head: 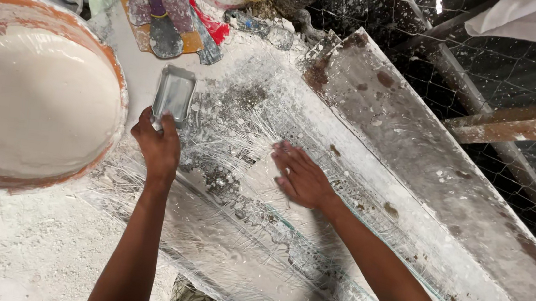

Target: The person repeatedly takes bundles of white fibrous strands from a bucket, lays them along a long rectangular mold, and smooths them with hands. The person also uses a trowel to spread a white paste over the strands and continues to press and smooth the material along the mold.

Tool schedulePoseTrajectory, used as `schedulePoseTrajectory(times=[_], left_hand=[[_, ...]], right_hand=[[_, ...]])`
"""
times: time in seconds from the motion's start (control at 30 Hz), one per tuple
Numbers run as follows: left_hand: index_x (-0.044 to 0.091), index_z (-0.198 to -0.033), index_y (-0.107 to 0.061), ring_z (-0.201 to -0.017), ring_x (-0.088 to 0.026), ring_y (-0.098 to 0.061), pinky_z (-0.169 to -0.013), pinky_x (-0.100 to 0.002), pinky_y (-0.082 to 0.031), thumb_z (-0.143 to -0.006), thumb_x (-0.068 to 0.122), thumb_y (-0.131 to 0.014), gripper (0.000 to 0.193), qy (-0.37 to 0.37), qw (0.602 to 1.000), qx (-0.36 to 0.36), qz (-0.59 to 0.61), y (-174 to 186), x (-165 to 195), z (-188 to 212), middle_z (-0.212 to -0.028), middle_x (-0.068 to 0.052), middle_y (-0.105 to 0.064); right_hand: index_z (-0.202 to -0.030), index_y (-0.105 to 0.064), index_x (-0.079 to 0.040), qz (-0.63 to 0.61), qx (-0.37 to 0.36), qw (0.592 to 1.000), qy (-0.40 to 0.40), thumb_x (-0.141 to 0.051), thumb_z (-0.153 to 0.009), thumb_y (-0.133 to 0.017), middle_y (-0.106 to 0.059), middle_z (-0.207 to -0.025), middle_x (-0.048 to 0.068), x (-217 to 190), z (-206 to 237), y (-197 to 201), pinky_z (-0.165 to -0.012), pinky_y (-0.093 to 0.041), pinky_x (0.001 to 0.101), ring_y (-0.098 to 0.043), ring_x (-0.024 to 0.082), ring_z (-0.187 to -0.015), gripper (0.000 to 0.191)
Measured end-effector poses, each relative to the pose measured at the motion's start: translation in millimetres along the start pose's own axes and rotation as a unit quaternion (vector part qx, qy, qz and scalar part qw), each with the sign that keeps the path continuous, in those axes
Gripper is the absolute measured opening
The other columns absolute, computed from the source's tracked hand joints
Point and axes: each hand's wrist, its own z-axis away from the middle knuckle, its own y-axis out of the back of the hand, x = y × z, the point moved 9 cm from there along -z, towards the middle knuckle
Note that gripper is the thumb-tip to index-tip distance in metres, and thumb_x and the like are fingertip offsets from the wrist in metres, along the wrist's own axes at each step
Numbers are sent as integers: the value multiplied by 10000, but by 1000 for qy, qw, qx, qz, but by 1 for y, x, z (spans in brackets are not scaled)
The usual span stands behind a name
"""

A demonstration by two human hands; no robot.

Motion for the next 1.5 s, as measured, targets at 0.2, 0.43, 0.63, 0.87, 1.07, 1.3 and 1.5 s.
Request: schedulePoseTrajectory(times=[0.2,0.43,0.63,0.87,1.07,1.3,1.5], left_hand=[[-99,-1543,-246,-1002,-278,-598,-858,-333,-626,-1077,160,-512,595,-97,995,18,29,1,11,38,-1426,-310,-266],[-34,-1587,-253,-1101,-282,-572,-839,-338,-621,-1062,70,-543,609,-191,982,-1,3,-17,39,101,-1402,-250,-306],[-29,-1565,-207,-1262,-473,-447,-1016,-542,-518,-987,68,-587,699,-250,958,-36,-136,-24,63,134,-1432,-296,-246],[-37,-1560,-214,-1174,-359,-542,-988,-502,-532,-1014,83,-561,658,-223,971,-83,-31,-25,69,145,-1450,-314,-241],[-61,-1556,-216,-1219,-428,-518,-998,-512,-534,-1013,114,-562,667,-243,965,-89,-47,-23,62,153,-1462,-336,-230],[-77,-1536,-203,-1222,-471,-534,-1018,-517,-546,-1016,188,-549,678,-210,967,-133,-54,-37,46,168,-1455,-354,-216],[-77,-1542,-202,-1303,-523,-478,-1029,-550,-524,-1011,144,-568,682,-231,962,-140,-45,-39,52,184,-1461,-361,-209]], right_hand=[[-1448,-551,-152,64,122,990,-32,-294,-1028,-496,-456,-1564,39,9,5,20,-1242,-244,431,-289,273,-1513,446],[-1200,-713,-179,18,201,979,-34,-184,-950,-713,-625,-1319,11,14,1,28,-1131,-430,426,-515,267,-1298,250],[-1074,-722,-173,-20,216,975,-42,-283,-916,-735,-625,-1264,65,12,-10,50,-1094,-431,450,-507,292,-1236,193],[-1478,-524,3,-175,223,948,-144,5,-812,-538,-501,-1336,264,52,-54,75,-1075,-404,509,-454,380,-1207,665],[-1364,-516,-59,-226,73,938,-252,-273,-1067,-408,-572,-1358,175,52,-4,29,-1208,-462,413,-554,291,-1317,382],[-1613,-177,-12,13,19,997,71,-404,-1071,-274,-133,-1701,174,-26,-9,7,-1295,-97,436,-112,316,-1577,676],[-1595,-139,14,34,0,996,81,-410,-1044,-301,-89,-1692,199,-10,-28,-3,-1288,-75,418,-92,323,-1568,714]])
